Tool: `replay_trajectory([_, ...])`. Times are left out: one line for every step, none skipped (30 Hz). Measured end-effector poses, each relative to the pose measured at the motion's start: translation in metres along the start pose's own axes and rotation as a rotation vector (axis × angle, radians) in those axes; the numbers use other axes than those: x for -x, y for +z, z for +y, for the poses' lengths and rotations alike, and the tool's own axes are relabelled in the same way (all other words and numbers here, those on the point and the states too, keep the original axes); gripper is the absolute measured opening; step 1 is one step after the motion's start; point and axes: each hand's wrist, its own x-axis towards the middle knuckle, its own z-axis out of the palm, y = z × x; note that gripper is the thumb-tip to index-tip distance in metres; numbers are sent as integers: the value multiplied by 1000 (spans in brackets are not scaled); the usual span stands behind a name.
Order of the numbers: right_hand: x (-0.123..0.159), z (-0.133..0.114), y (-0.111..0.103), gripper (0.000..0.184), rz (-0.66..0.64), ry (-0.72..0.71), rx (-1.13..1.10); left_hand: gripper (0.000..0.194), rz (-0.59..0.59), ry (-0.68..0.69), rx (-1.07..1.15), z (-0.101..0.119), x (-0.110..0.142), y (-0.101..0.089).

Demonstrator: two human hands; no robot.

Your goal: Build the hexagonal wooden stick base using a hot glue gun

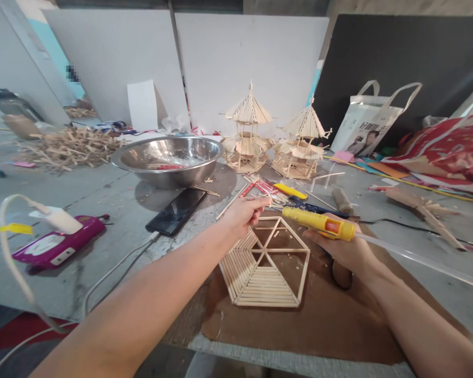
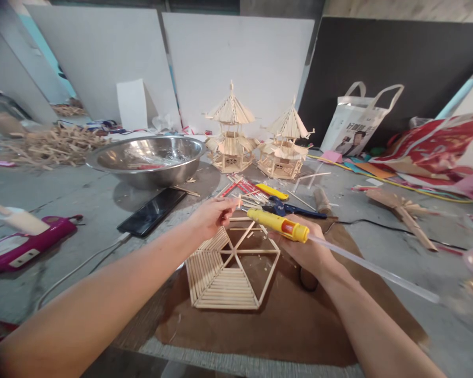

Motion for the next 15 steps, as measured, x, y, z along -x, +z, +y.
replay_trajectory([0, -1, -1, 22, 2, -16, 34, 26, -3, -2, 3, 0, 0, 0])
replay_trajectory([0, -1, -1, 21, -7, -24, 61, 25, -7, -3, 6, 0, 1, 1])
replay_trajectory([0, -2, -2, 19, -22, -30, 82, 25, -10, -4, 7, 0, 1, 1])
replay_trajectory([0, -3, -3, 18, -28, -38, 100, 24, -12, -6, 7, 0, 2, 2])
replay_trajectory([0, -4, -4, 16, -35, -46, 112, 24, -12, -8, 6, 0, 2, 2])
replay_trajectory([0, -5, -5, 15, -40, -53, 118, 23, -11, -10, 4, 1, 3, 2])
replay_trajectory([0, -6, -5, 14, -43, -58, 122, 22, -10, -11, 1, 1, 3, 3])
replay_trajectory([0, -7, -6, 14, -46, -60, 126, 21, -8, -12, -3, 2, 3, 3])
replay_trajectory([0, -7, -6, 13, -49, -62, 132, 21, -8, -14, -5, 2, 4, 3])
replay_trajectory([0, -8, -6, 13, -49, -64, 138, 20, -10, -14, -6, 2, 4, 3])
replay_trajectory([0, -8, -6, 13, -52, -66, 142, 19, -15, -15, -6, 2, 4, 4])
replay_trajectory([0, -8, -6, 13, -53, -67, 142, 19, -18, -14, -4, 2, 4, 4])
replay_trajectory([0, -8, -6, 13, -50, -67, 141, 19, -21, -13, -2, 2, 4, 4])
replay_trajectory([0, -8, -6, 13, -46, -64, 142, 19, -20, -13, 0, 2, 4, 4])
replay_trajectory([0, -7, -6, 12, -43, -59, 144, 20, -17, -12, 1, 2, 4, 3])
